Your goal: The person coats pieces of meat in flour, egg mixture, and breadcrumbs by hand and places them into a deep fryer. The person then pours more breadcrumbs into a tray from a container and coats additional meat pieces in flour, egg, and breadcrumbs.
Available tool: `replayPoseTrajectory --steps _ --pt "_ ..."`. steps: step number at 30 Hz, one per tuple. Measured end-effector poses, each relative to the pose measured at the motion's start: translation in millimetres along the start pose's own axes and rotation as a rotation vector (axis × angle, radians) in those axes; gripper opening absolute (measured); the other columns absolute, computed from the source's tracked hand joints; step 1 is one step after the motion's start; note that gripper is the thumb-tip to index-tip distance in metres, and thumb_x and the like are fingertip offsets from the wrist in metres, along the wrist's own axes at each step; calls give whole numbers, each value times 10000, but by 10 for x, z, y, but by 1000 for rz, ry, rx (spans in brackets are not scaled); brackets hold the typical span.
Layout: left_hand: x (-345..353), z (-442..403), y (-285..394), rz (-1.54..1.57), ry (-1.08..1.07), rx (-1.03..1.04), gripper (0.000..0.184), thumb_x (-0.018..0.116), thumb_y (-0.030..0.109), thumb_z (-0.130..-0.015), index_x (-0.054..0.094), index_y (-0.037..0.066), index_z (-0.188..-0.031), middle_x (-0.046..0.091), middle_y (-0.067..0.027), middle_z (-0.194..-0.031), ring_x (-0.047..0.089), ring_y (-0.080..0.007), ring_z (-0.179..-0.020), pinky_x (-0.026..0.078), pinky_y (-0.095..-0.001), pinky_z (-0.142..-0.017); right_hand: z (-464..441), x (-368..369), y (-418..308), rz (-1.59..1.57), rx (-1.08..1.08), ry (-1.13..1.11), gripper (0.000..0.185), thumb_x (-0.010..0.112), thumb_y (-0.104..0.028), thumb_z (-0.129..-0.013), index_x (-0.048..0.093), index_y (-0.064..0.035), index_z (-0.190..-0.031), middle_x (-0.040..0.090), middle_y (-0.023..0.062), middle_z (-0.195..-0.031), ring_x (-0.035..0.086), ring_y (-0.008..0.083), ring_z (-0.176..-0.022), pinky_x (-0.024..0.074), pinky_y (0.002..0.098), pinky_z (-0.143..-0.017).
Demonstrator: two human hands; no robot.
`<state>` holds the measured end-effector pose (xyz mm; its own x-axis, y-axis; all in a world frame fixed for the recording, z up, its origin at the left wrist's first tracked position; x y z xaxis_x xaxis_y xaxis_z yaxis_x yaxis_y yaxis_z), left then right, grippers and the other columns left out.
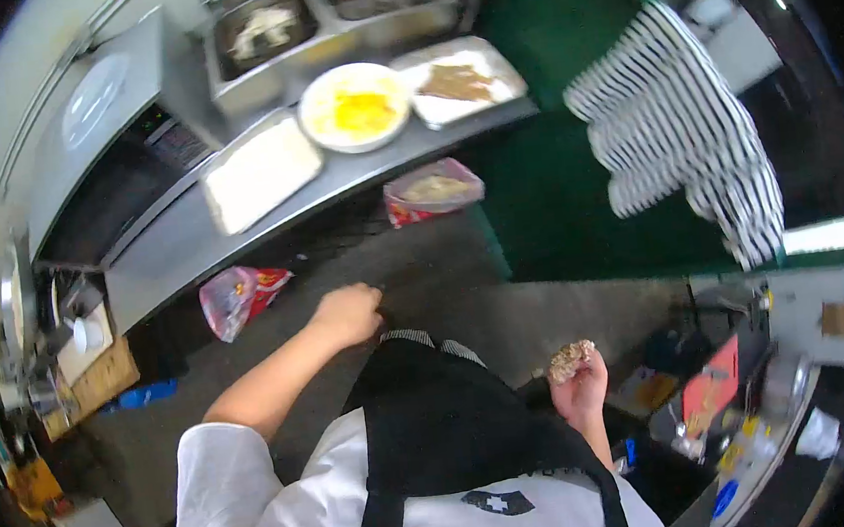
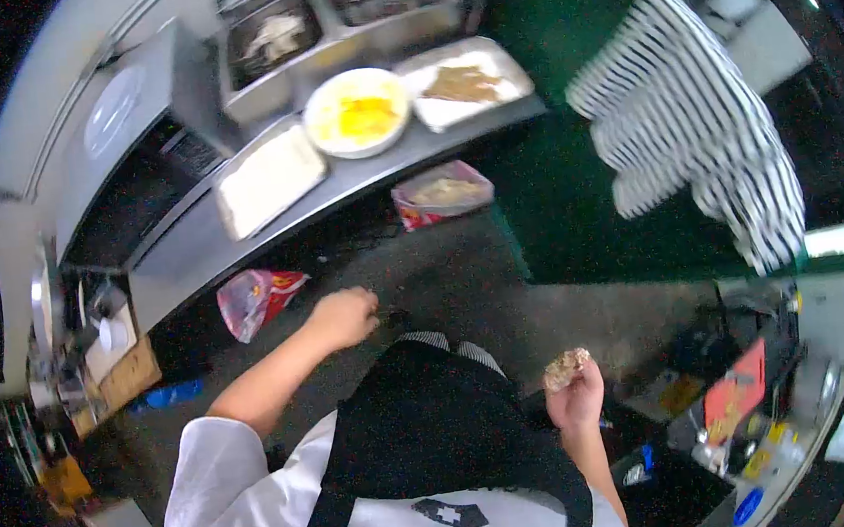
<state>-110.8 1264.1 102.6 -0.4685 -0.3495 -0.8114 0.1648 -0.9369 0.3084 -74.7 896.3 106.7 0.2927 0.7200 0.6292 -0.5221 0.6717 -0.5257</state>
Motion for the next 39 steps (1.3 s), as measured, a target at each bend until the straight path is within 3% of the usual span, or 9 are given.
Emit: replayPoseTrajectory --steps 3,7,12,23,29,32,35,38,39 --pt "-543 380 -1371 300 583 -355 166 616 182 -819 635 38 -899 638 -222 -910 630 -391 -883 499 -480 -761 -369 612 416 66 107 -64 159 544 -212 -924 518 -109 -806 450 -15 -687 435 136 -615 377 288 -568" --pt "-860 832 -2794 409 1095 -817 310 592 260 -882 631 0 -1047 638 -209 -919 619 -386 -884 483 -464 -786 -785 1227 665 163 87 -120 158 531 -205 -943 531 -91 -833 447 -14 -692 413 122 -607 365 269 -563" --pt "-982 455 -3191 139 992 -1032 272 581 239 -846 722 10 -808 598 -158 -1056 585 -367 -968 483 -478 -837 -1226 1879 737 406 -20 -366 95 521 -135 -903 542 -44 -918 525 1 -762 494 110 -658 392 263 -578" --pt "-909 490 -3459 -150 963 -1180 160 620 155 -754 705 22 -731 565 -95 -1072 547 -311 -1017 462 -476 -829 -2804 2584 235 1026 -145 -491 133 572 -156 -890 567 -79 -782 498 -39 -687 442 50 -616 347 217 -543" --pt "-1030 236 -3214 -141 927 -1221 170 618 149 -748 708 4 -752 589 -121 -1036 557 -331 -996 468 -449 -840 -3913 3106 52 1578 -596 -560 196 663 -159 -826 650 24 -896 667 158 -837 643 305 -797 494 384 -739" --pt "-866 256 -3406 -146 943 -1224 166 619 147 -744 718 15 -760 604 -148 -1028 573 -345 -960 474 -435 -844 -4223 3434 307 1669 -653 -759 274 685 -145 -781 659 5 -1009 660 200 -991 618 393 -929 497 430 -810" --pt "-804 314 -3460 -78 987 -1233 155 631 142 -740 729 29 -781 610 -166 -1037 586 -352 -938 479 -429 -845 -4164 3756 533 1918 -980 -693 373 696 -143 -765 637 -23 -1113 630 188 -1108 592 386 -1017 493 443 -865" --pt "-831 370 -3353 14 1098 -1262 209 655 169 -781 719 15 -908 592 -185 -1089 582 -362 -979 470 -423 -876 -4148 3937 715 2211 -714 -615 473 717 -150 -752 596 -26 -1192 587 213 -1186 576 364 -1082 486 443 -910" --pt "-857 415 -3294 38 1180 -1254 237 657 175 -793 703 6 -953 579 -191 -1109 572 -365 -1003 462 -423 -890 -4169 3961 754 2203 -824 -618 455 708 -162 -761 597 -20 -1180 589 217 -1180 578 356 -1082 486 447 -906"
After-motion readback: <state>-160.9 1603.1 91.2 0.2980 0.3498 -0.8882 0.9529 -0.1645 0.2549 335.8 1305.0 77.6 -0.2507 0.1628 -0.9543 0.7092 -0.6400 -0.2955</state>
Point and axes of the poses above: each hand's wrist, its own z-axis away from the middle knuckle, its own x-axis out of the palm, y = z × x, the point moved 8 cm from there along -z, towards the middle knuckle
